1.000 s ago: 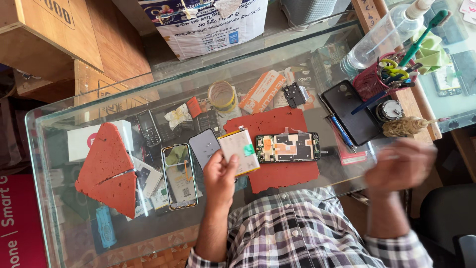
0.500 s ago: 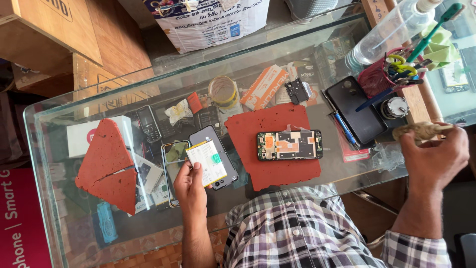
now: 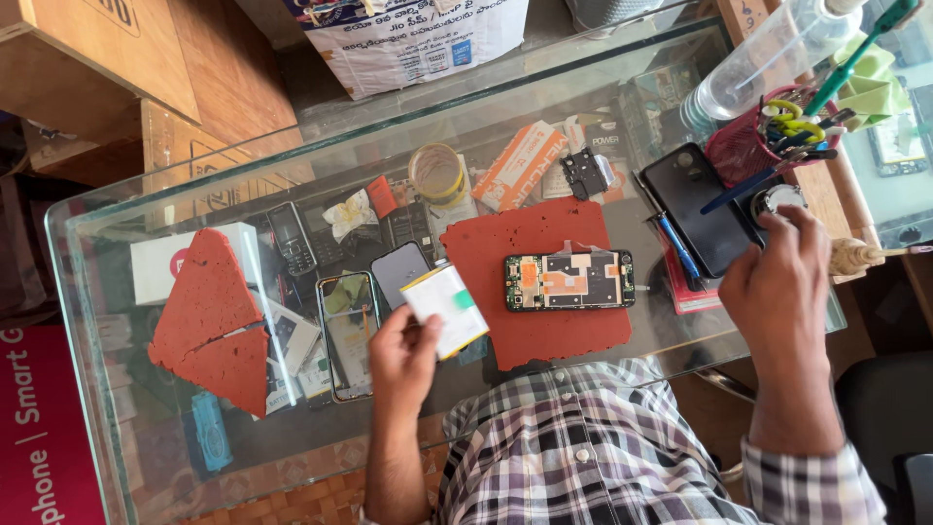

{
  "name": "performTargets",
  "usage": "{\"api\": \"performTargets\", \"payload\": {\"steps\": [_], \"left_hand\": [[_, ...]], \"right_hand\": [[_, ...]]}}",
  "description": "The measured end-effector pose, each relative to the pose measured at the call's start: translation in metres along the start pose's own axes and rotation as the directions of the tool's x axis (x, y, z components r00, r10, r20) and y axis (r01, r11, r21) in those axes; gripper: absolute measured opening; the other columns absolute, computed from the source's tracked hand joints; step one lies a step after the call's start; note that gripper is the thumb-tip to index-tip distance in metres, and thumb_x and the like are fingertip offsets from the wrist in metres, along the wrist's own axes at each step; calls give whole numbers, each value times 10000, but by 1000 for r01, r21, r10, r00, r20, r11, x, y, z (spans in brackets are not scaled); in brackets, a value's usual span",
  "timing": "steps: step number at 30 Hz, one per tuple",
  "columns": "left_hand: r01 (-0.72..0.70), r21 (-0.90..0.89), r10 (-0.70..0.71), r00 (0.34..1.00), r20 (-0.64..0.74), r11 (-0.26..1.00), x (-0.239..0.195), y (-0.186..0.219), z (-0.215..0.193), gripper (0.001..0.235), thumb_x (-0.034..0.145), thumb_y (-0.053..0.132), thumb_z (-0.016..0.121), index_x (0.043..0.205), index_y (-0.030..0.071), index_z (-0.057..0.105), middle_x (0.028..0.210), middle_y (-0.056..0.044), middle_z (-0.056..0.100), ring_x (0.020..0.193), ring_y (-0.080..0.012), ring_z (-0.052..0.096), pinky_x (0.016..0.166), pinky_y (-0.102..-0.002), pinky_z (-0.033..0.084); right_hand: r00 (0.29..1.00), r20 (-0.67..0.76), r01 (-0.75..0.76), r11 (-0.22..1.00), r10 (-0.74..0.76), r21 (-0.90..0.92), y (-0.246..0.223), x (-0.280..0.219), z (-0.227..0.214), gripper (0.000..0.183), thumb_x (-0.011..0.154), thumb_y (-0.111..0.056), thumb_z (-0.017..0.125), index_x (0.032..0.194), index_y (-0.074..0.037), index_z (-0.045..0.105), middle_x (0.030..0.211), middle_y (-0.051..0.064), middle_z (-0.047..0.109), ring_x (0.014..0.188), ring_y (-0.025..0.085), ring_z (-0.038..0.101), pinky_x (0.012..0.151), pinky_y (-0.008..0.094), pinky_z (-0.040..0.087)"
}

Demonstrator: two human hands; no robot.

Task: The person removes a battery from a partially disassembled mobile phone and then uses a screwdriver to secure internal components.

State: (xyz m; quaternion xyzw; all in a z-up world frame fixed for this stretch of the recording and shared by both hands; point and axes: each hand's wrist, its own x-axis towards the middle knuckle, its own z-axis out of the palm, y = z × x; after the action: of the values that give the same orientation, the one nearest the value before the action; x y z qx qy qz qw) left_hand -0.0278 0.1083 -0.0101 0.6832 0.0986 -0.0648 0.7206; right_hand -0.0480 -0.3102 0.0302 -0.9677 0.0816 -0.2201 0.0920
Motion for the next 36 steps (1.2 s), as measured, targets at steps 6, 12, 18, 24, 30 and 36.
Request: {"api": "performTargets", "payload": {"steps": [6, 12, 18, 24, 30, 36], "left_hand": [[-13, -142, 42, 979, 198, 990, 8, -14, 50, 254, 967, 73, 695, 1182, -53, 646, 1055, -93, 752, 918, -112, 717, 823, -269, 594], [28, -212, 33, 959, 282, 977, 6, -18, 69, 242, 1003, 82, 672, 1204, -46, 628, 1060, -85, 743, 948, -103, 709, 825, -261, 588], [60, -216, 11, 949, 314, 975, 6, -16, 75, 277, 1004, 101, 671, 1233, -46, 624, 1044, -98, 751, 934, -96, 714, 809, -259, 601], [41, -220, 33, 946, 322, 975, 5, -17, 75, 291, 1006, 111, 676, 1239, -55, 627, 1054, -109, 750, 944, -98, 719, 823, -263, 609], [35, -196, 29, 949, 314, 980, 5, -16, 75, 289, 1000, 122, 677, 1226, -53, 634, 1050, -110, 755, 931, -103, 724, 814, -268, 613], [20, -197, 43, 951, 307, 980, 6, -16, 75, 294, 1004, 129, 672, 1232, -53, 634, 1050, -104, 752, 928, -98, 721, 813, -264, 610]], "right_hand": [[966, 225, -23, 907, 128, -421, 36, 34, 53, 655, 777, -180, 770, 1317, 138, 580, 1359, 335, 550, 1341, 477, 500, 1154, 497, 421], [918, 300, -101, 885, 259, -454, 53, 50, 59, 650, 794, -236, 836, 1311, 74, 592, 1404, 366, 520, 1213, 505, 542, 1045, 511, 456], [891, 342, -175, 921, 299, -349, 53, 55, 48, 767, 747, -170, 829, 1451, -25, 562, 1395, 293, 551, 1213, 527, 552, 982, 533, 493], [881, 417, -81, 938, 225, -336, 61, 54, 42, 791, 672, -149, 839, 1435, -140, 632, 1347, 254, 576, 1202, 500, 556, 1024, 518, 496], [887, 420, -73, 956, 192, -283, 45, 59, 19, 660, 697, -292, 909, 1323, -203, 723, 1261, 240, 589, 1261, 448, 554, 1004, 512, 499], [931, 336, -131, 990, 142, -56, 33, 55, 13, 653, 763, -259, 861, 1381, -142, 689, 1265, 267, 564, 1116, 443, 621, 974, 508, 519]]}}
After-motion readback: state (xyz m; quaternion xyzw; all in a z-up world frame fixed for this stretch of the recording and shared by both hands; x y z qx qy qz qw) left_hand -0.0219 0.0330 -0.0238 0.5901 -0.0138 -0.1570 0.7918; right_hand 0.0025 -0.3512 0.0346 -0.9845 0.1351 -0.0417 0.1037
